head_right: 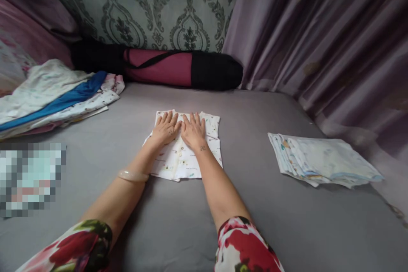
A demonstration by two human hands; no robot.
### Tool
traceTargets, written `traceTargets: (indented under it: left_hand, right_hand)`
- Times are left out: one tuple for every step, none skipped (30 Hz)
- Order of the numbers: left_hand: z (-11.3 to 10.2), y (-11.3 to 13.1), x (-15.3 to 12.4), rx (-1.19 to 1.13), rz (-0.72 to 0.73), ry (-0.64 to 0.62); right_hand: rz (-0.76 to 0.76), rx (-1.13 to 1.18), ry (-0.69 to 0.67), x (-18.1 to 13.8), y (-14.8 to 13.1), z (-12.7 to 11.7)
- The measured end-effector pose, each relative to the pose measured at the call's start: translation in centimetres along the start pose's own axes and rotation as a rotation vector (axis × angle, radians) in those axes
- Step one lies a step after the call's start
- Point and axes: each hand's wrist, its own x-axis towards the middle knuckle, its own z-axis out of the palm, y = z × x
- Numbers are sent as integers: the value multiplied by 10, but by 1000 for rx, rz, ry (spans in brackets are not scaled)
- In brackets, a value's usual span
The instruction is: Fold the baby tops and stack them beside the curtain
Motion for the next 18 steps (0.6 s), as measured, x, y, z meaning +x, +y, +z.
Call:
traceTargets:
  left_hand:
    - [1, -1, 0, -8, -7, -28]
    - [2, -2, 0, -13, -10, -45]
    - [2, -3, 0, -13, -9, -51]
    - [3, -3, 1, -9, -6, -44]
    - [3, -3, 1, -3, -1, -28]
    - [2, -3, 1, 4, 4, -7]
    - [2, -2, 1, 11, 10, 12]
    - [0, -2, 0, 13, 16, 26]
    - [-2, -3, -1, 10, 27, 31]
    - [-5, -3, -4, 2, 51, 29]
    - [-9, -5, -9, -10, 90, 29]
    - [-13, -8, -16, -22, 144, 38]
    - [-18, -12, -24, -33, 206, 60]
    - [-23, -17, -35, -42, 277, 91]
    - [-27, -23, -46, -49, 339, 124]
    - [-30, -30, -57, -57, 395, 143]
    - [-31, -37, -68, -66, 449, 139]
    - [-31, -43, -77, -74, 493, 125]
  right_hand:
    - [1, -3, -14, -1, -1, 2]
    - [4, -5, -14, -1, -1, 4]
    - [6, -7, -8, -1, -1, 5]
    - [7, -7, -5, 0, -1, 5]
    - [9, -5, -8, 0, -1, 4]
    - [11, -1, -18, 2, -1, 3]
    - [10, 6, -38, 2, -1, 0]
    - [5, 16, -68, 2, 0, -3]
    - [-1, 27, -101, 0, 1, -7]
    - [-12, 35, -126, -4, 2, -12]
    - [-26, 38, -141, -10, 5, -16]
    - [-46, 36, -148, -18, 8, -21]
    - [-73, 31, -147, -29, 12, -25]
    - [-103, 25, -143, -42, 16, -29]
    - [-139, 21, -149, -55, 22, -31]
    - [-171, 19, -162, -68, 27, -32]
    - [-196, 16, -181, -80, 33, -32]
    - [-218, 11, -198, -90, 38, -31]
